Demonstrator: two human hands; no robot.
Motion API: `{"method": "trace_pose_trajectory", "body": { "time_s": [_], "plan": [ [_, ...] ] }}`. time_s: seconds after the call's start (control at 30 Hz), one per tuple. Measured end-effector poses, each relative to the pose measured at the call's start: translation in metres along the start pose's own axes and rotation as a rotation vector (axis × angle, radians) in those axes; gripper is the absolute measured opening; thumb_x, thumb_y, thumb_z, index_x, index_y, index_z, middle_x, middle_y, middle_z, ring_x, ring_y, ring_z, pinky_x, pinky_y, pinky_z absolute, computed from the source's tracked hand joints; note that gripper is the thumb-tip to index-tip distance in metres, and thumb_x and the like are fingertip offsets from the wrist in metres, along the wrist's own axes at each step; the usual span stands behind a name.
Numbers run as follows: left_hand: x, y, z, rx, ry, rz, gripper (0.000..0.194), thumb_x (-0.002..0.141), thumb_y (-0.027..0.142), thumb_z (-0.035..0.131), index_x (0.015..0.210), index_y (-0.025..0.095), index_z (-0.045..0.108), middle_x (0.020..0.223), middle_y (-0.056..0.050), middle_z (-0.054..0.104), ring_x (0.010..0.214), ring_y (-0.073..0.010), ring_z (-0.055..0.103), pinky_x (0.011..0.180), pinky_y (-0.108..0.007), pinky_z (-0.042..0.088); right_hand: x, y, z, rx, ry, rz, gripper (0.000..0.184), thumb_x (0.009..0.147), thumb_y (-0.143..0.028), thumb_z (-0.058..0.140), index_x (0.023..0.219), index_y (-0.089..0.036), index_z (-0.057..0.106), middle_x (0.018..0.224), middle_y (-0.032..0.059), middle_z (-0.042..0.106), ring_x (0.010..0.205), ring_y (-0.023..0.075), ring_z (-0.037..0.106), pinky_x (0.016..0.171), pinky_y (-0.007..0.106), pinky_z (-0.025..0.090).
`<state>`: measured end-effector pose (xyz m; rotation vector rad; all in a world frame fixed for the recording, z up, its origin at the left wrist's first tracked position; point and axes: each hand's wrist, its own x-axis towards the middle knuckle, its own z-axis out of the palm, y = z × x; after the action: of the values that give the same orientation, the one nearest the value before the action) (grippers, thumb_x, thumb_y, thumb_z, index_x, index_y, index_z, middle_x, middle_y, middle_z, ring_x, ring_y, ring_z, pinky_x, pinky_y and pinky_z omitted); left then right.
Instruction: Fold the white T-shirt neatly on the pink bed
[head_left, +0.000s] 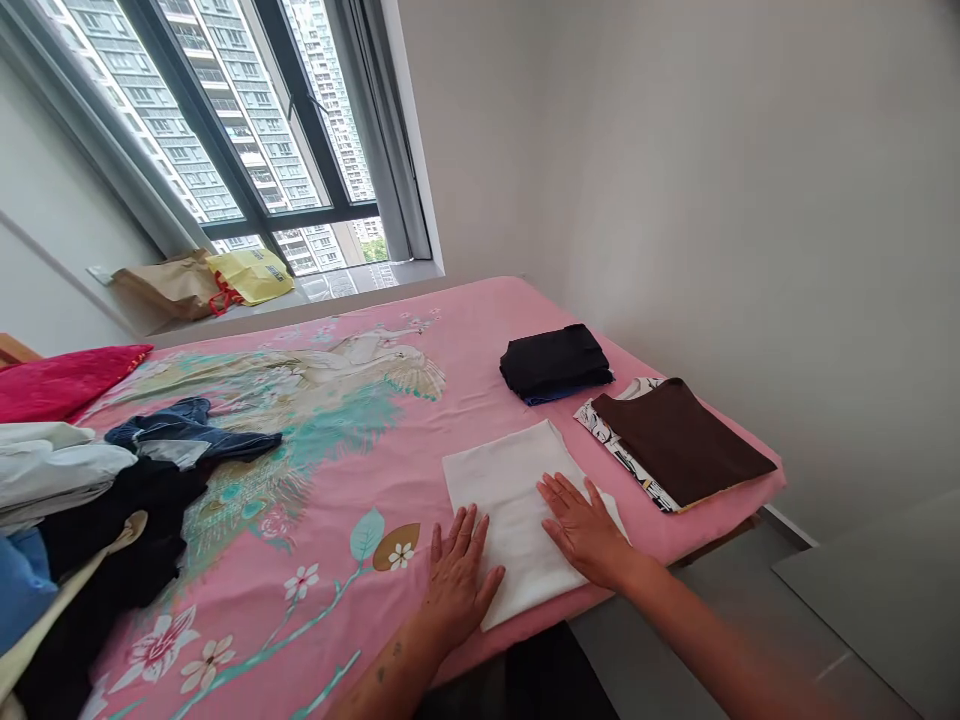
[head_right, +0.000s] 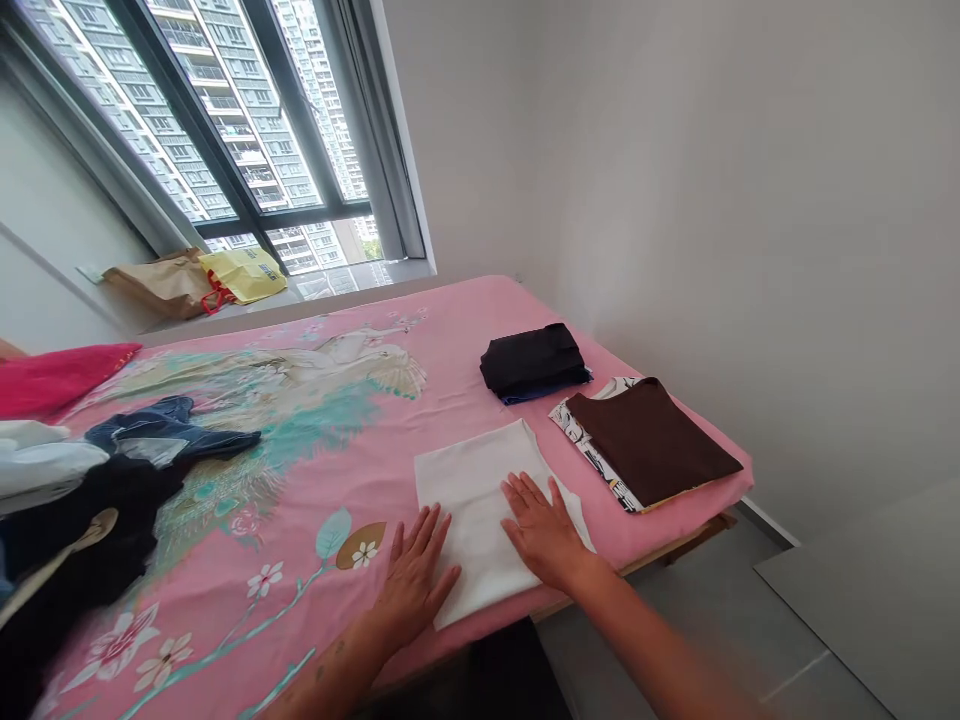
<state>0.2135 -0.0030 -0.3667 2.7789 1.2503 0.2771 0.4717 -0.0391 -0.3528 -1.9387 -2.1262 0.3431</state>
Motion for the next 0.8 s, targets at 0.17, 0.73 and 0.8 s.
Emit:
{"method": "trace_pose_trajectory", "body": {
  "time_s": [0.17, 0.73, 0.8],
  "plan": [
    [0.012, 0.030, 0.009, -0.115, -0.012, -0.099, 0.064, 0.088, 0.046, 0.039, 0.145, 0.024, 0.019, 0.152, -0.007, 0.021, 0.140, -0.0283, 0.015, 0.111, -0.058, 0.015, 0.066, -0.070, 0.014, 0.207, -0.179, -0.294, 0.052, 0.096, -0.039, 0.017, 0.144, -0.022, 0.029, 0.149, 0.0023, 0.027, 0.139, 0.0164, 0.017, 0.114, 0.043, 0.010],
    [-0.031, 0.033, 0.036, -1.628, 0.180, -0.914, 0.061, 0.057, 0.042, 0.070, 0.106, 0.007, 0.061, 0.101, -0.019, 0.068, 0.095, -0.0305, 0.064, 0.083, -0.035, 0.050, 0.220, -0.081, 0.014, 0.018, -0.535, -0.086, 0.065, 0.052, -0.013, 0.056, 0.116, -0.024, 0.055, 0.120, 0.0073, 0.056, 0.116, 0.0280, 0.047, 0.096, 0.043, 0.034],
    [-0.024, 0.038, 0.041, -1.708, 0.204, -0.952, 0.056, 0.048, 0.036, 0.075, 0.095, 0.008, 0.064, 0.092, -0.016, 0.070, 0.089, -0.0308, 0.065, 0.079, -0.035, 0.050, 0.229, -0.087, 0.011, 0.003, -0.621, -0.041, 0.059, 0.047, -0.012, 0.058, 0.106, -0.022, 0.060, 0.103, 0.0066, 0.064, 0.102, 0.0301, 0.056, 0.088, 0.044, 0.040]
  ]
}}
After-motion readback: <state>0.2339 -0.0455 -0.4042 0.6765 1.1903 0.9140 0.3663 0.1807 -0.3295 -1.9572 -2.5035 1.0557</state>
